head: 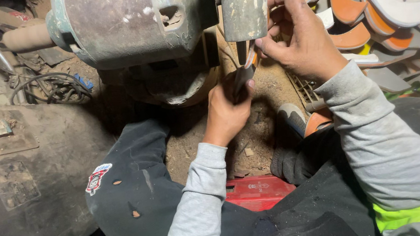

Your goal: The person uses a bench grinder to smooth and shape the edges of small shoe sole components. They hold each piece with both hands, pressing it against the rotating wheel, then flip and reposition the parts to grind different sides.

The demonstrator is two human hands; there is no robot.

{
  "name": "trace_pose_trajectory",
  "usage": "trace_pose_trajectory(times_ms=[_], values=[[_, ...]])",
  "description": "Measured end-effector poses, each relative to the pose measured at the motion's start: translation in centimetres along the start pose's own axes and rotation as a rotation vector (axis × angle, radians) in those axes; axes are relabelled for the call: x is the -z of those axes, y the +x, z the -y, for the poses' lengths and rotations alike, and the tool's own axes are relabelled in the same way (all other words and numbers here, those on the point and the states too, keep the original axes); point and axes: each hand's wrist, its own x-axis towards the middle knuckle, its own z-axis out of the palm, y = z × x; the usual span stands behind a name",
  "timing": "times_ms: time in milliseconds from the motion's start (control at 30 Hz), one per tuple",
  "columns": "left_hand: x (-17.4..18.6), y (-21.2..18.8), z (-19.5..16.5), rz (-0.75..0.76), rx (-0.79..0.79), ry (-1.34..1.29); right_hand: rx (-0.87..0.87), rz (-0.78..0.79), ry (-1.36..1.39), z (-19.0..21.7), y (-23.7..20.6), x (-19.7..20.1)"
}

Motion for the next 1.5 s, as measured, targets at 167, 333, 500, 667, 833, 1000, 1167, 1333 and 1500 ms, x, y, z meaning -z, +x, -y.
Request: trace_pose_trajectory(times_ms=[167,333,500,667,833,1000,1167,1333,1500], values=[[0.3,0.1,0.3,0.060,0.026,-0.083,0.008,-0.012,-0.040,-0.3,0.0,-0.1],[1.0,0.3,0.0,0.076,-0.022,-0.077,-0.054,-0.020,-0.022,-0.3,-0.1,-0.6],[2.5,0.7,-0.4,0.151,0.016,0.032,-0.056,-0.051,-0.021,-0.7,-0.6,-1.4],[4.0,0.8,-0.2,0.240,0.102,0.003,-0.101,-0.086,0.031,-1.7,-1.5,-2.6],[5.4,0.9,0.8,0.345,0.206,0.072,-0.170,-0.150,0.001,-2.2,-2.6,-4.2],[7.4,0.2,-0.1,0.446,0.226,0.170,-0.489,0.096,0.083,-2.4,-3.2,-3.2],[6.8,-0.2,-2.5,0.119,-0.178,0.336,-0.421,0.229,0.032,-3.0,-2.8,-1.2],[6.0,-0.2,-2.7,0.046,-0.252,0.244,-0.293,0.170,-0.043,-2.4,-2.3,0.4],[4.5,0.2,-0.4,0.092,0.052,0.043,-0.309,0.124,0.123,-0.8,-1.7,1.7]])
